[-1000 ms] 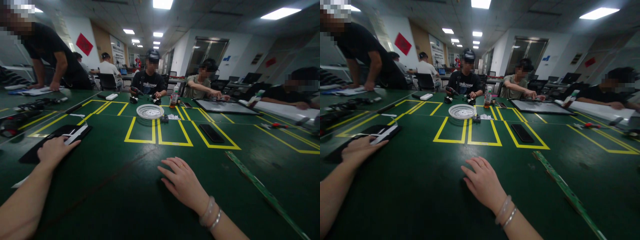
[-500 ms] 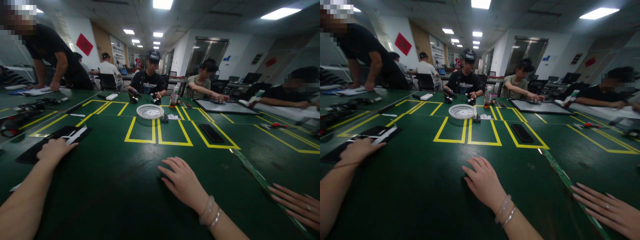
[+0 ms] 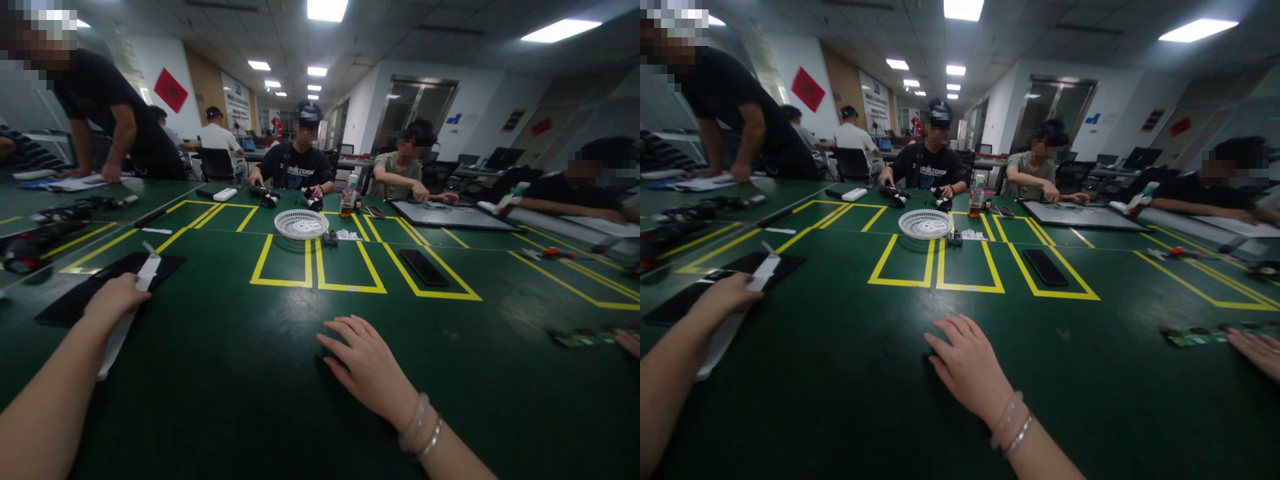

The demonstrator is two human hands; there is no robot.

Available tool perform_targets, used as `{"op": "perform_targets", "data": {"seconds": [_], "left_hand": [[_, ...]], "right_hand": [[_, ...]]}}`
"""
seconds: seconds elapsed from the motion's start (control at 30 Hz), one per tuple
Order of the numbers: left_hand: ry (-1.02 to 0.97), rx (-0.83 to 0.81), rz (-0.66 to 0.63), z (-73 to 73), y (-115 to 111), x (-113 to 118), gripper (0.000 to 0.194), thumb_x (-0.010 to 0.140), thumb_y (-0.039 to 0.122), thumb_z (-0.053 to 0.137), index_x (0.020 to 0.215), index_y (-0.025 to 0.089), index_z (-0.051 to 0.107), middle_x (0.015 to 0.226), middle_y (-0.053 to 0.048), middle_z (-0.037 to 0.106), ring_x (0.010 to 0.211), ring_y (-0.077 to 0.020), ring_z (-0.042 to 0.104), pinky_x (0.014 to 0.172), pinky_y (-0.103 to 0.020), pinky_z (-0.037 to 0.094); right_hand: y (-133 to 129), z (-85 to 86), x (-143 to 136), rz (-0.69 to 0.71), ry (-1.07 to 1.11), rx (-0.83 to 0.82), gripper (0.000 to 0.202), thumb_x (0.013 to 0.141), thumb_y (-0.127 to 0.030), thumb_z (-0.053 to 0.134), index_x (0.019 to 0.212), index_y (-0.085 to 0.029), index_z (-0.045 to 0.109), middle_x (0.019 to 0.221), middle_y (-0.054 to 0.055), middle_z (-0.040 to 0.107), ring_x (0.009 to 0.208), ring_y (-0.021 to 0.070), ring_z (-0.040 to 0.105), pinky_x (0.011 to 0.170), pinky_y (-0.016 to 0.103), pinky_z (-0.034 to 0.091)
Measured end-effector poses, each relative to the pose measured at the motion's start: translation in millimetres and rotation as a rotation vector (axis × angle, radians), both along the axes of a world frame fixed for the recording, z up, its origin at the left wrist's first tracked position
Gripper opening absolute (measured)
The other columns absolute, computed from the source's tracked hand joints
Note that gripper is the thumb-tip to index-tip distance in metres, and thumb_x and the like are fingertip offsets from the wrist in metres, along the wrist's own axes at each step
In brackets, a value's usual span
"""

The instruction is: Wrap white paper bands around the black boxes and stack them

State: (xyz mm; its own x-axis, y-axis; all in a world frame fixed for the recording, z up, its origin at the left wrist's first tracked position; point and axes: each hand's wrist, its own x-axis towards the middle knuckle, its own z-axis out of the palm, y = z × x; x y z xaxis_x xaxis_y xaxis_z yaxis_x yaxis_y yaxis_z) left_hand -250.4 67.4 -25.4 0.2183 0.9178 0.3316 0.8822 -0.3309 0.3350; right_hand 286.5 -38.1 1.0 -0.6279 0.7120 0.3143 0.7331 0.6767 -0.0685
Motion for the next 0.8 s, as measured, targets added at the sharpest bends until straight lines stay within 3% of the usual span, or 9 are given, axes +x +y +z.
{"op": "perform_targets", "data": {"seconds": [0.1,0.17,0.23,0.3,0.43,0.53,0.67,0.8], "left_hand": [[-0.025,0.046,0.153,-0.2,0.6,13.1,0.046,0.065,0.059,0.051,0.069,0.015,0.065,0.069,-0.009,0.068,0.112,-0.0391,0.057,0.093,-0.051,0.031],[-0.029,0.035,0.178,2.6,-0.1,35.3,0.054,0.070,0.057,0.051,0.097,0.013,0.070,0.091,-0.011,0.071,0.105,-0.0366,0.060,0.090,-0.048,0.039],[-0.023,-0.022,0.110,7.7,-3.2,68.1,0.060,0.079,0.052,0.051,0.123,0.014,0.064,0.116,-0.012,0.066,0.103,-0.0334,0.062,0.088,-0.044,0.046],[-0.011,-0.096,-0.018,13.4,-10.3,107.9,0.057,0.087,0.044,0.050,0.137,0.018,0.055,0.131,-0.008,0.059,0.105,-0.0304,0.062,0.088,-0.040,0.050],[0.003,-0.179,-0.324,21.6,-36.7,185.6,0.049,0.091,0.028,0.050,0.140,0.025,0.051,0.135,-0.005,0.055,0.112,-0.0266,0.058,0.096,-0.036,0.048],[-0.015,-0.211,-0.544,26.1,-59.6,224.1,0.048,0.092,0.018,0.051,0.139,0.028,0.051,0.129,-0.003,0.059,0.111,-0.0231,0.058,0.095,-0.033,0.047],[-0.032,-0.186,-0.701,30.2,-75.7,242.7,0.051,0.091,0.009,0.052,0.137,0.031,0.052,0.130,-0.001,0.058,0.114,-0.0204,0.057,0.098,-0.033,0.046],[0.078,-0.003,-0.639,29.9,-67.1,237.1,0.046,0.091,0.013,0.056,0.134,0.029,0.055,0.133,-0.004,0.056,0.119,-0.0237,0.054,0.101,-0.039,0.044]], "right_hand": [[0.2,0.1,-0.5,0.007,0.008,0.008,0.036,0.090,-0.022,0.061,0.126,-0.025,0.062,0.132,0.007,0.061,0.123,0.0280,0.053,0.107,0.054,0.041],[0.2,-0.1,-0.7,0.017,0.023,0.019,0.036,0.090,-0.021,0.060,0.126,-0.026,0.061,0.131,0.007,0.062,0.123,0.0274,0.054,0.107,0.054,0.041],[0.1,-0.8,-0.9,0.029,0.041,0.039,0.037,0.091,-0.021,0.059,0.128,-0.026,0.061,0.131,0.007,0.062,0.122,0.0268,0.054,0.108,0.054,0.041],[-0.2,-1.9,-1.3,0.047,0.062,0.065,0.038,0.092,-0.020,0.056,0.130,-0.025,0.059,0.133,0.008,0.060,0.123,0.0260,0.054,0.108,0.053,0.041],[-1.9,-3.0,-4.2,0.096,0.084,0.066,0.041,0.093,-0.020,0.057,0.134,-0.025,0.054,0.141,0.009,0.054,0.129,0.0253,0.050,0.110,0.051,0.040],[-3.4,-2.1,-8.0,0.082,0.082,-0.002,0.041,0.089,-0.022,0.063,0.130,-0.025,0.055,0.147,0.009,0.049,0.135,0.0273,0.045,0.112,0.053,0.036],[-3.9,-0.8,-10.4,0.072,0.108,-0.152,0.037,0.090,-0.018,0.062,0.125,-0.025,0.056,0.127,0.004,0.065,0.117,0.0225,0.061,0.111,0.052,0.038],[0.5,-4.0,-4.7,0.038,0.278,-0.245,0.034,0.094,-0.020,0.056,0.128,-0.028,0.055,0.121,0.002,0.068,0.107,0.0203,0.064,0.095,0.041,0.051]]}}
